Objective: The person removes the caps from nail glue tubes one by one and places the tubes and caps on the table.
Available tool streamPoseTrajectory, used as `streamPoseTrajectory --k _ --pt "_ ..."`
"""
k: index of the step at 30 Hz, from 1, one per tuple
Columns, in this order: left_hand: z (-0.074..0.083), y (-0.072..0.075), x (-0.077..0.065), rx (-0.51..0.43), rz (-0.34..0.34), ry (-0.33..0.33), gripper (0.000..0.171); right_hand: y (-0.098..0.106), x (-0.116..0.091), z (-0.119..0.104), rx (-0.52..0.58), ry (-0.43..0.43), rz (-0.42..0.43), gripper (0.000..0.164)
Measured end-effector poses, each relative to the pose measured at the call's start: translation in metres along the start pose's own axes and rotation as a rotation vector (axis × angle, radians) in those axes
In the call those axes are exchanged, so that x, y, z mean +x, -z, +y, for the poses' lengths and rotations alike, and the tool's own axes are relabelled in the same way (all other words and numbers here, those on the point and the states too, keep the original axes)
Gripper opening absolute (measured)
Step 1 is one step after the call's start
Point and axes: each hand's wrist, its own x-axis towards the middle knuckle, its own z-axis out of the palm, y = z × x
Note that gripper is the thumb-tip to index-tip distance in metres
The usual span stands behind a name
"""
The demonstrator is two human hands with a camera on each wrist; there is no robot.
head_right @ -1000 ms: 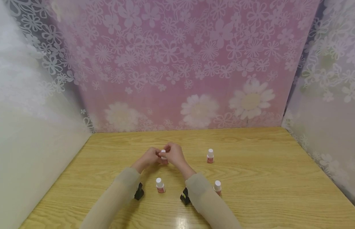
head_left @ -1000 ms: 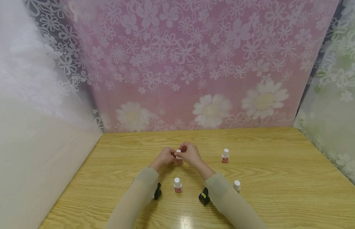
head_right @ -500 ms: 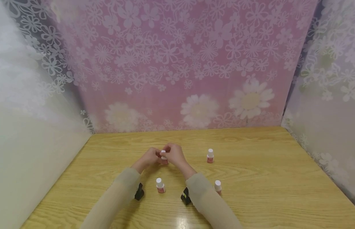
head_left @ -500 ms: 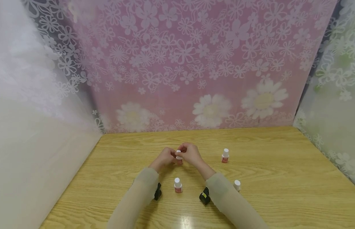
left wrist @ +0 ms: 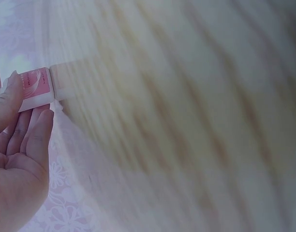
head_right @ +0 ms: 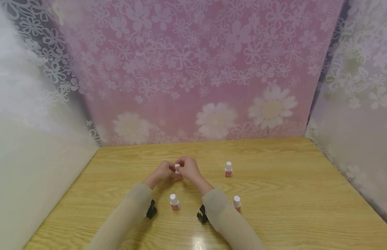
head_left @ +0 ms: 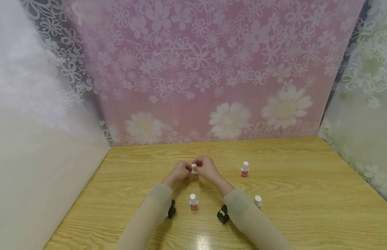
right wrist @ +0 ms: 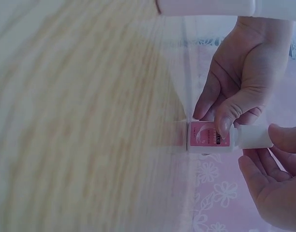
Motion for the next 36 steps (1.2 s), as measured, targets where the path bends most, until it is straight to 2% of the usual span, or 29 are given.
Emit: streamPoseTrajectory --k 6,12,20,26,36 --pt "0.0002 0.0002 0.0009 -0.002 0.005 0.005 0.012 0.0015 0.0002 0.0003 0.008 -0.006 -0.013 0.016" --pt "0.0009 0.0005 0.0017 0.004 -0.008 0.032 0.010 0.0037 0.0041 -0.0006 0.010 -0.042 0.025 0.026" --pt "-0.0019 0.0019 0.0006 -0.004 -0.031 0.002 0.014 0.0040 0.0033 -0.0015 -0.018 -0.025 0.049 0.011" --pt "-0.0058 0.0030 0.0007 0.015 -0.047 -0.008 0.016 0.0011 0.0025 -0.0012 -0.018 -0.047 0.034 0.010" --pt "-0.0029 0.0031 0.0014 -0.015 -0.038 0.004 0.016 0.0016 0.0054 0.0004 -0.033 -0.015 0.040 0.009"
